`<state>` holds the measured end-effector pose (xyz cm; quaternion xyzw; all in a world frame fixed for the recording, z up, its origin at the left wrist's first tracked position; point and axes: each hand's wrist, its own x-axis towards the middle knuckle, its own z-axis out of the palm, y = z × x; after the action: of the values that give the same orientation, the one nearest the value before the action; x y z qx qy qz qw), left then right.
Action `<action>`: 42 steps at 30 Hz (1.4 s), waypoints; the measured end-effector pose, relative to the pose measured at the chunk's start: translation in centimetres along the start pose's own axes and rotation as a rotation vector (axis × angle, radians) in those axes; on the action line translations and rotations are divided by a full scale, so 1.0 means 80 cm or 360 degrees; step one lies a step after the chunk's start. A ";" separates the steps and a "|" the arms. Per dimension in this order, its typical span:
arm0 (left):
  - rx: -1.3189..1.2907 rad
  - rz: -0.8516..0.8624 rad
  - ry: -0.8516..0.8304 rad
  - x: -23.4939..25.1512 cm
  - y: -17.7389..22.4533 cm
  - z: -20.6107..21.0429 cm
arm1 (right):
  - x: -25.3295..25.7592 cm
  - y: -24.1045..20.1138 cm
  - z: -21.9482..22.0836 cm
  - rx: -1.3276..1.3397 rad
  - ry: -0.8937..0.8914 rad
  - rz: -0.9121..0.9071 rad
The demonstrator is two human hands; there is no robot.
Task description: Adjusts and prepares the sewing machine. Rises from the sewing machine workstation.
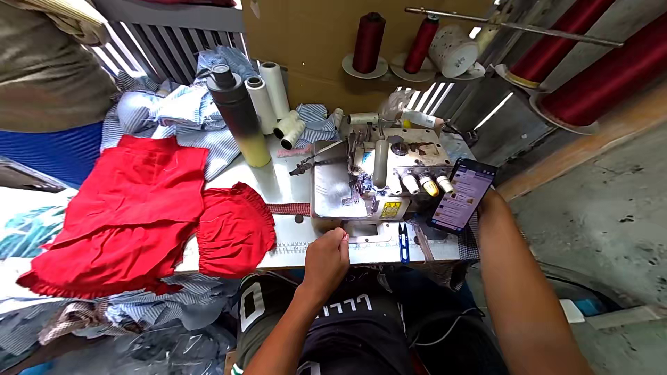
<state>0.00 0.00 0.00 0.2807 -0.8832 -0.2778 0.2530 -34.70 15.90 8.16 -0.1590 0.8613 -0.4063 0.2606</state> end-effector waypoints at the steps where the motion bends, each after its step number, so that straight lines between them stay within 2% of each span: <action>1: -0.0033 0.0016 0.0018 -0.002 -0.003 0.001 | 0.024 0.041 -0.006 0.0241 0.0023 -0.0231; 2: -0.0071 0.0032 0.0043 -0.004 -0.006 0.000 | 0.037 0.067 -0.006 0.0496 0.0078 -0.0408; 4: -0.0134 0.0061 0.0077 -0.011 -0.014 -0.003 | 0.017 0.058 -0.002 0.0749 0.0297 -0.0293; 6: -0.0190 0.0090 0.0069 -0.021 -0.023 -0.003 | -0.015 0.060 -0.010 0.0854 0.0549 -0.0357; 9: -0.0249 0.0137 -0.0023 -0.047 -0.036 0.001 | -0.093 0.072 0.003 0.0950 0.0994 -0.0716; 11: -0.0249 0.0160 -0.0086 -0.068 -0.043 0.006 | -0.146 0.071 0.036 0.1068 0.1061 -0.1028; 13: -0.0244 0.0176 -0.0186 -0.089 -0.047 0.007 | -0.188 0.063 0.084 0.1056 0.0744 -0.1188; 15: -0.0262 0.0193 -0.0330 -0.112 -0.047 0.006 | -0.213 0.050 0.138 0.0795 0.0283 -0.1090; 17: -0.0317 0.0241 -0.0510 -0.134 -0.044 0.004 | -0.212 0.034 0.191 0.0477 -0.0113 -0.0966; 18: -0.0346 0.0284 -0.0607 -0.145 -0.043 0.004 | -0.207 0.025 0.212 0.0461 -0.0261 -0.0858; 21: -0.0336 0.0355 -0.0925 -0.169 -0.047 0.004 | -0.190 -0.008 0.245 0.0834 -0.0569 -0.0548; 23: -0.0303 0.0295 -0.1010 -0.177 -0.058 0.000 | -0.183 -0.020 0.257 0.1101 -0.0513 -0.0526; 25: -0.0296 0.0145 -0.0885 -0.171 -0.070 -0.011 | -0.176 -0.015 0.270 0.1006 -0.0255 -0.0756; 28: -0.0349 -0.0069 -0.0375 -0.133 -0.077 -0.031 | -0.178 0.019 0.276 0.0189 0.0085 -0.1236; 30: -0.0496 -0.0099 -0.0125 -0.091 -0.068 -0.043 | -0.198 0.045 0.285 -0.0011 0.0054 -0.1368; 31: -0.0606 -0.0105 -0.0106 -0.069 -0.059 -0.047 | -0.211 0.059 0.287 -0.0056 -0.0041 -0.1385; 35: -0.1307 -0.0201 -0.0359 0.002 -0.011 -0.034 | -0.246 0.105 0.286 -0.0047 -0.0345 -0.1313; 38: -0.1461 -0.0215 -0.0174 0.018 0.002 -0.002 | -0.242 0.107 0.254 0.0030 -0.0341 -0.1331; 40: -0.1379 -0.0184 -0.0096 0.016 -0.007 0.016 | -0.232 0.104 0.209 0.0298 -0.0115 -0.1380; 42: -0.1295 -0.0172 -0.0079 0.008 -0.021 0.029 | -0.222 0.100 0.152 0.0676 0.0386 -0.1321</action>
<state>-1.29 -0.73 -2.55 0.1969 -0.6911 -0.6240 0.3071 -13.69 21.96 1.09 -0.3839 0.6472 -0.6586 0.0007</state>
